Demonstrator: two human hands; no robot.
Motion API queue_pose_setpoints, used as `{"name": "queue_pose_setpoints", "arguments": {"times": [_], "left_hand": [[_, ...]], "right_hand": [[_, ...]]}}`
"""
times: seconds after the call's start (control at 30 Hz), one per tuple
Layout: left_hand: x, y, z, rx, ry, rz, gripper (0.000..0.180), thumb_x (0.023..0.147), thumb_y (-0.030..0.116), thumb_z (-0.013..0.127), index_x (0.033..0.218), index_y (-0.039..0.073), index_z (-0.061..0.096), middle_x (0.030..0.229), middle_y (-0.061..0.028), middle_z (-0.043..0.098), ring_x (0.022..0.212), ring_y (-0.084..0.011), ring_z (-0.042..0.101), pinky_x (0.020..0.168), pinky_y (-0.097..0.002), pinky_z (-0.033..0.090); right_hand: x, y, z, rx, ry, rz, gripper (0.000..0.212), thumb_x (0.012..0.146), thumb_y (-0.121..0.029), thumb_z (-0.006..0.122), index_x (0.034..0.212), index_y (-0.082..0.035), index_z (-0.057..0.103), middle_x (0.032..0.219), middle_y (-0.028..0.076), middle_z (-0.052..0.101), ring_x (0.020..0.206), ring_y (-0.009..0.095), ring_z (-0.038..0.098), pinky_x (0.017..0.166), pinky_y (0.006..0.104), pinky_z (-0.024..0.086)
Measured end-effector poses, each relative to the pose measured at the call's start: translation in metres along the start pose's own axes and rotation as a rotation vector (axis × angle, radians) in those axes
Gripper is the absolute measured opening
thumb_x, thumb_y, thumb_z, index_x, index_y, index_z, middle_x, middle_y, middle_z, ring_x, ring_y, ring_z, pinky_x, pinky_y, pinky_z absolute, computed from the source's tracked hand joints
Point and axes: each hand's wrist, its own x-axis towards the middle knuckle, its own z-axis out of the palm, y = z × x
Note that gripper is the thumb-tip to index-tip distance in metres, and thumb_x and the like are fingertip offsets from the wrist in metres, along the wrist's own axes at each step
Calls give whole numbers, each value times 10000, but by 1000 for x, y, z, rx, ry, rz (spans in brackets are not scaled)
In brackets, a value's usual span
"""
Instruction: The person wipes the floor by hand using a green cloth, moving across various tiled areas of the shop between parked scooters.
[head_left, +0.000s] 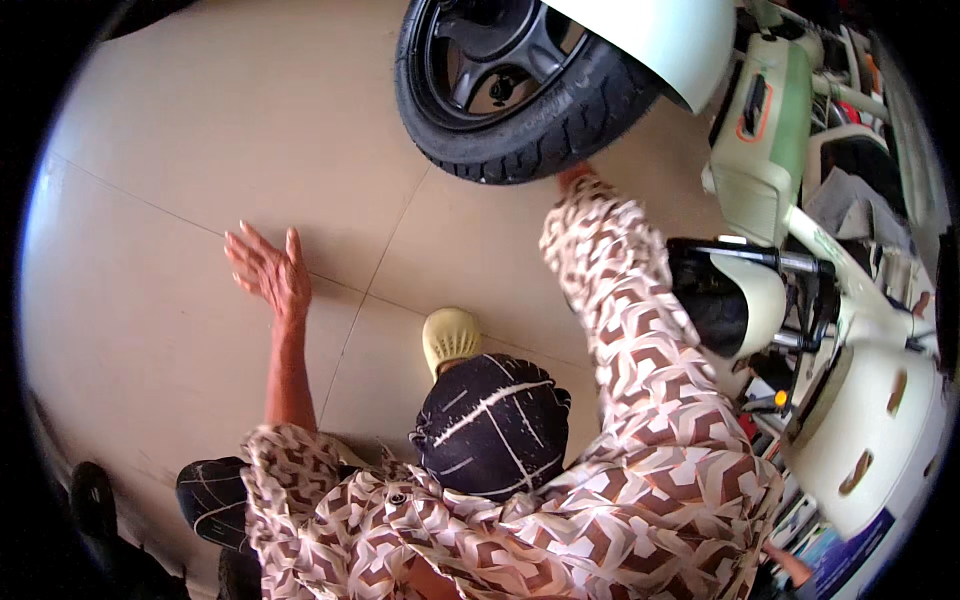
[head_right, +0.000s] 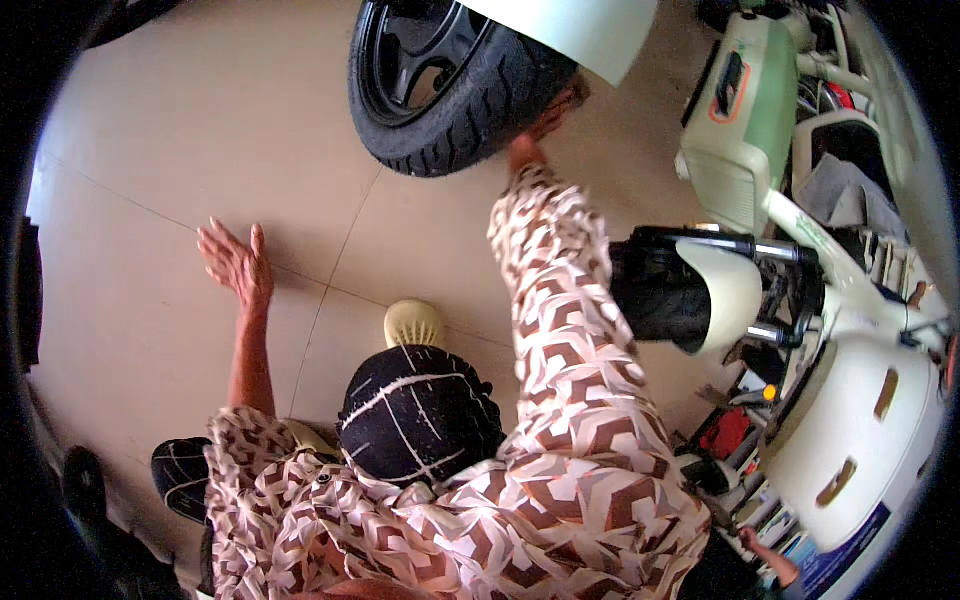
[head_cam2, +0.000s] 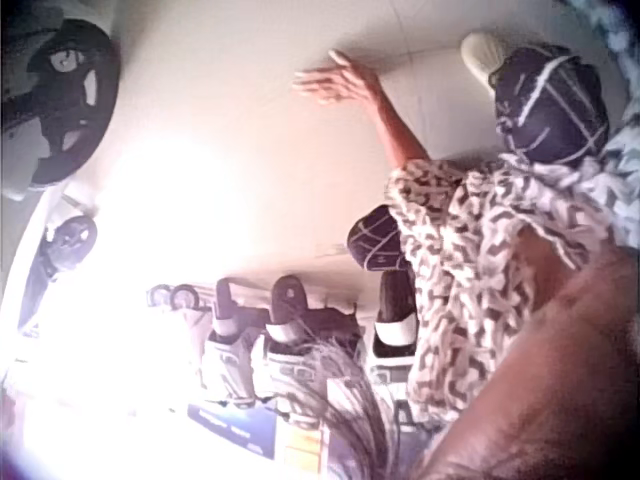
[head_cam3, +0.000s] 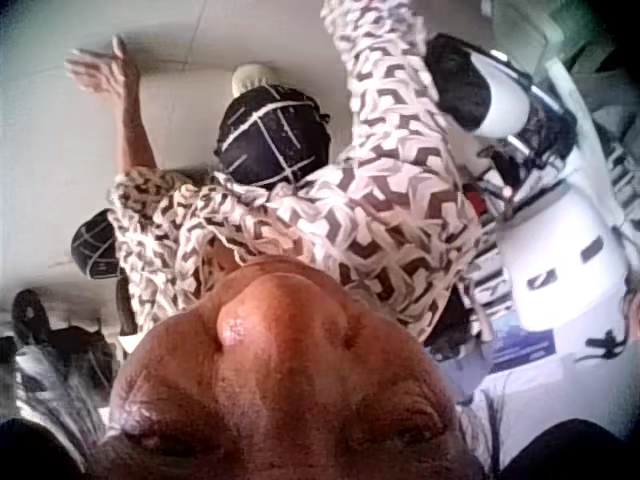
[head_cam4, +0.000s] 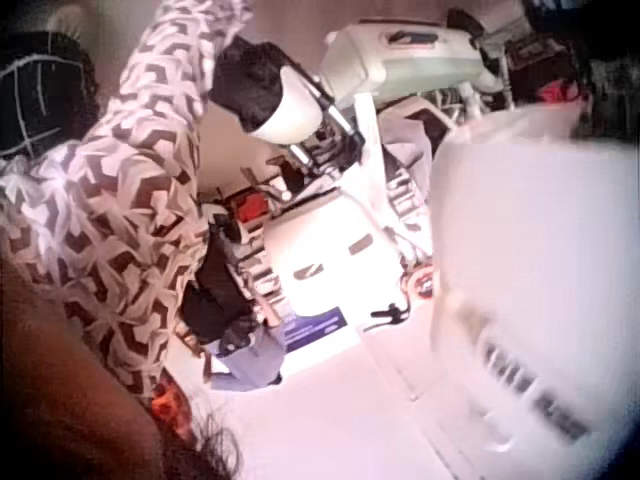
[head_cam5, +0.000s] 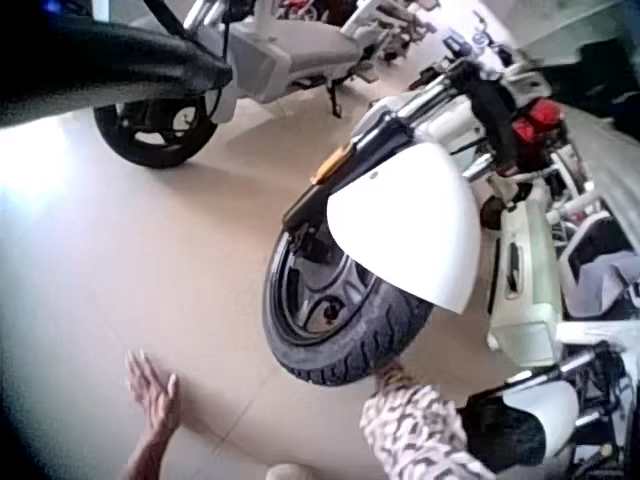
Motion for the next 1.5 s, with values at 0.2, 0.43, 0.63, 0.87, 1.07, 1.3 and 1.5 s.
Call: {"name": "queue_pose_setpoints", "arguments": {"times": [0.2, 0.43, 0.63, 0.87, 1.07, 1.3, 1.5], "left_hand": [[7, -6, 1, 95, -114, 39, 874, 896, 643, 395, 1508, 156, 5, 1556, -166, -104, 1417, -390, -136, 1052, -658, -64], [-1, -19, 6, 108, -87, 102, 885, 889, 643, 409, 1508, 169, -8, 1553, -168, -125, 1415, -397, -144, 1051, -661, -54], [3, -32, 14, 116, -85, 166, 879, 885, 654, 399, 1510, 182, 0, 1555, -175, -105, 1416, -406, -123, 1053, -663, -37], [11, -28, 22, 212, -71, 145, 895, 877, 683, 379, 1510, 164, 18, 1555, -185, -81, 1418, -412, -95, 1053, -668, -14], [10, -1, 26, 226, -5, 139, 871, 880, 682, 374, 1511, 193, 26, 1560, -173, -60, 1422, -410, -57, 1049, -682, 35], [18, 3, 24, 258, -29, 124, 894, 870, 713, 340, 1508, 192, -8, 1549, -199, -87, 1407, -442, -105, 1035, -694, -14], [28, -6, 36, 289, -75, 85, 891, 871, 680, 391, 1509, 192, 4, 1554, -184, -89, 1413, -426, -108, 1029, -697, -29]], "right_hand": [[8, 7, -9, -65, 119, -176, 866, 815, -518, 598, 1484, -217, 138, 1519, 217, 7, 1403, 415, 76, 1127, 523, 136], [30, -12, -21, -96, 216, -245, 811, 820, -479, 596, 1467, -212, 186, 1508, 203, 66, 1395, 405, 111, 1123, 522, 143], [-51, 48, 9, -266, 160, -694, 765, 825, -445, 593, 1453, -207, 227, 1499, 190, 117, 1388, 396, 141, 1119, 522, 148], [-64, 88, -5, -271, 82, -838, 713, 831, -406, 591, 1436, -202, 275, 1488, 176, 176, 1380, 386, 176, 1115, 521, 154], [-14, 106, -24, -46, 223, -207, 669, 836, -372, 589, 1422, -197, 316, 1479, 164, 227, 1374, 377, 206, 1111, 521, 160], [-52, 22, 18, -14, 136, -266, 622, 841, -333, 586, 1405, -192, 364, 1468, 150, 286, 1365, 367, 240, 1107, 520, 166], [-192, 25, 66, -138, -129, -886, 584, 846, -299, 584, 1390, -187, 405, 1458, 137, 337, 1359, 358, 270, 1104, 519, 172]]}}
